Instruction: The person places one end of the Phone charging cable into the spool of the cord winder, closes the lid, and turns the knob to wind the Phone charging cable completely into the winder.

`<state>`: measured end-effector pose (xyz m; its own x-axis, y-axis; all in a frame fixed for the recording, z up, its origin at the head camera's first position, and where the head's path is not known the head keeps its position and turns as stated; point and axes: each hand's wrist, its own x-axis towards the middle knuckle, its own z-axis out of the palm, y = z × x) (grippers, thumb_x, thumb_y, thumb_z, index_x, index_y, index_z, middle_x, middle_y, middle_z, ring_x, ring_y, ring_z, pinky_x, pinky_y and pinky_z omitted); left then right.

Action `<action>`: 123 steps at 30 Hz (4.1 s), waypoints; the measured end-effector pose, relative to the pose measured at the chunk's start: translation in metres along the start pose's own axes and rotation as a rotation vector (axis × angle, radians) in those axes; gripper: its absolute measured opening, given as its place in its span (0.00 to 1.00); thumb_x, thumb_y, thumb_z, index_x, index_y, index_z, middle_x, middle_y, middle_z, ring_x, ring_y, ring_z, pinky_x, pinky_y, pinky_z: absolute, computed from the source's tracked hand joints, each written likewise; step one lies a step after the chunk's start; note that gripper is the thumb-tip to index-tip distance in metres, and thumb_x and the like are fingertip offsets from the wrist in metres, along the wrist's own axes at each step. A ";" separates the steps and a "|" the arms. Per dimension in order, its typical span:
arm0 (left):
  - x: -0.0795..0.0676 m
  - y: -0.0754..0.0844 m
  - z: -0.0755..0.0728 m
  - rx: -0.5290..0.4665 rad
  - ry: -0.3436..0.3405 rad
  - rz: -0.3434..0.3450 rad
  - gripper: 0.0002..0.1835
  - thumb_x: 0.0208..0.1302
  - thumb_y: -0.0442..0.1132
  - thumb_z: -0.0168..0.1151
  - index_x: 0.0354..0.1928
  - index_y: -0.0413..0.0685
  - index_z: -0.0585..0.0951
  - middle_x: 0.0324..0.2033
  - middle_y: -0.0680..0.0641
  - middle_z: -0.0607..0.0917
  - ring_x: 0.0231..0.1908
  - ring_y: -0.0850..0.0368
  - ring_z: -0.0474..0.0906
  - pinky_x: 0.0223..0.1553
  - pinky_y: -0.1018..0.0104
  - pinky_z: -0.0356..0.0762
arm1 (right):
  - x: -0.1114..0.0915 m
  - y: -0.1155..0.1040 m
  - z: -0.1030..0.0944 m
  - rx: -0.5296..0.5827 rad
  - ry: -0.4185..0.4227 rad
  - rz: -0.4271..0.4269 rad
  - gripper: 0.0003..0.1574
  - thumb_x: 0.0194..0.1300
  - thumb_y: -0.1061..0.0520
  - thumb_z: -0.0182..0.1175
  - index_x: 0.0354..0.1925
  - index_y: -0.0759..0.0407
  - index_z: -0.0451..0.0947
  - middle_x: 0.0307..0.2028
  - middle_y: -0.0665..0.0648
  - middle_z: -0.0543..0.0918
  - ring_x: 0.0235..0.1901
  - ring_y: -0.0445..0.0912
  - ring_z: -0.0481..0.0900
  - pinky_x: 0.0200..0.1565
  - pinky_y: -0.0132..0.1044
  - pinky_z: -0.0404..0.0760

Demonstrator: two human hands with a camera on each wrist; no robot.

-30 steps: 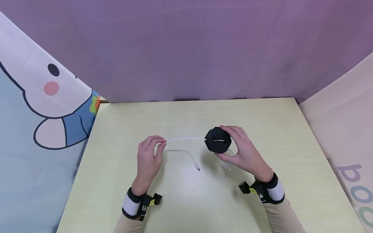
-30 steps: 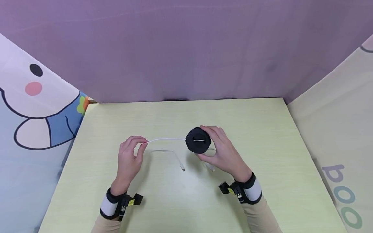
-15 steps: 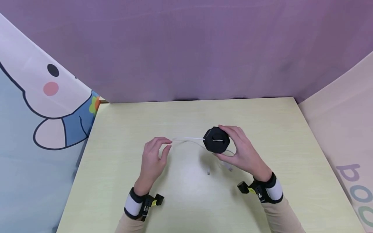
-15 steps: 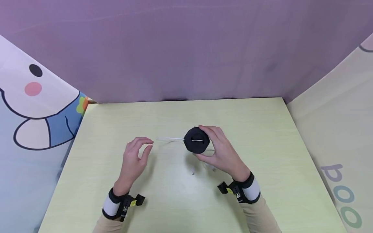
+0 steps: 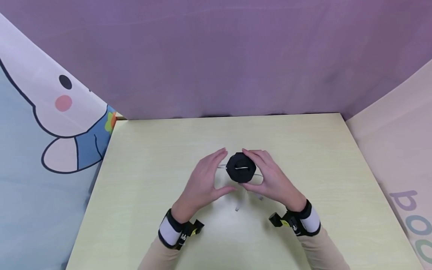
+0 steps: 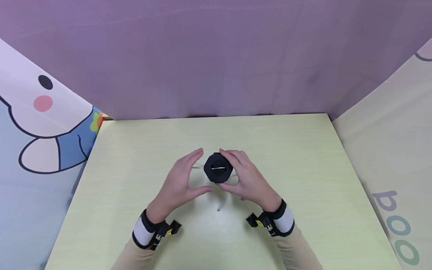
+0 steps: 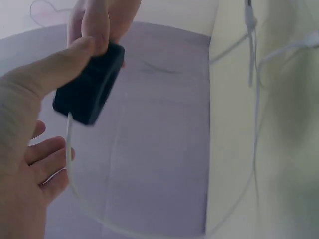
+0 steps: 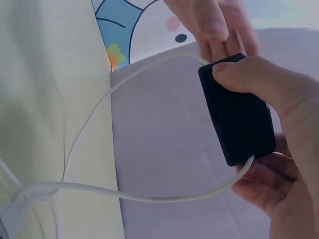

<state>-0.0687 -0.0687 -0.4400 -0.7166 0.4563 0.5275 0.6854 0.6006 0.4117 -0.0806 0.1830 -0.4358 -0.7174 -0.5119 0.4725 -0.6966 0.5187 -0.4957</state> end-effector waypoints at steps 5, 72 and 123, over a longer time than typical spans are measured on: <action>0.014 0.010 0.001 0.085 -0.146 0.072 0.59 0.48 0.51 0.85 0.76 0.37 0.62 0.73 0.38 0.70 0.69 0.46 0.72 0.69 0.52 0.72 | 0.003 -0.005 0.004 0.003 -0.027 -0.017 0.63 0.46 0.58 0.84 0.75 0.65 0.63 0.63 0.60 0.76 0.60 0.53 0.72 0.62 0.44 0.75; 0.026 0.000 -0.019 -1.296 0.206 -0.432 0.39 0.57 0.30 0.73 0.68 0.47 0.64 0.61 0.44 0.68 0.60 0.51 0.76 0.56 0.60 0.84 | 0.007 -0.013 0.075 0.438 -0.170 0.151 0.21 0.66 0.58 0.71 0.57 0.56 0.82 0.33 0.45 0.81 0.20 0.33 0.61 0.25 0.26 0.64; -0.022 -0.042 -0.039 -1.087 0.314 -0.656 0.38 0.59 0.17 0.63 0.72 0.38 0.65 0.61 0.45 0.72 0.58 0.50 0.76 0.49 0.60 0.87 | -0.039 0.042 -0.015 0.442 -0.227 0.306 0.14 0.76 0.65 0.57 0.33 0.54 0.82 0.23 0.42 0.74 0.23 0.35 0.67 0.26 0.30 0.71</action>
<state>-0.0762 -0.1299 -0.4397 -0.9958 0.0226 0.0891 0.0807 -0.2501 0.9649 -0.0819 0.2346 -0.4643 -0.8317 -0.5431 0.1157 -0.3529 0.3560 -0.8653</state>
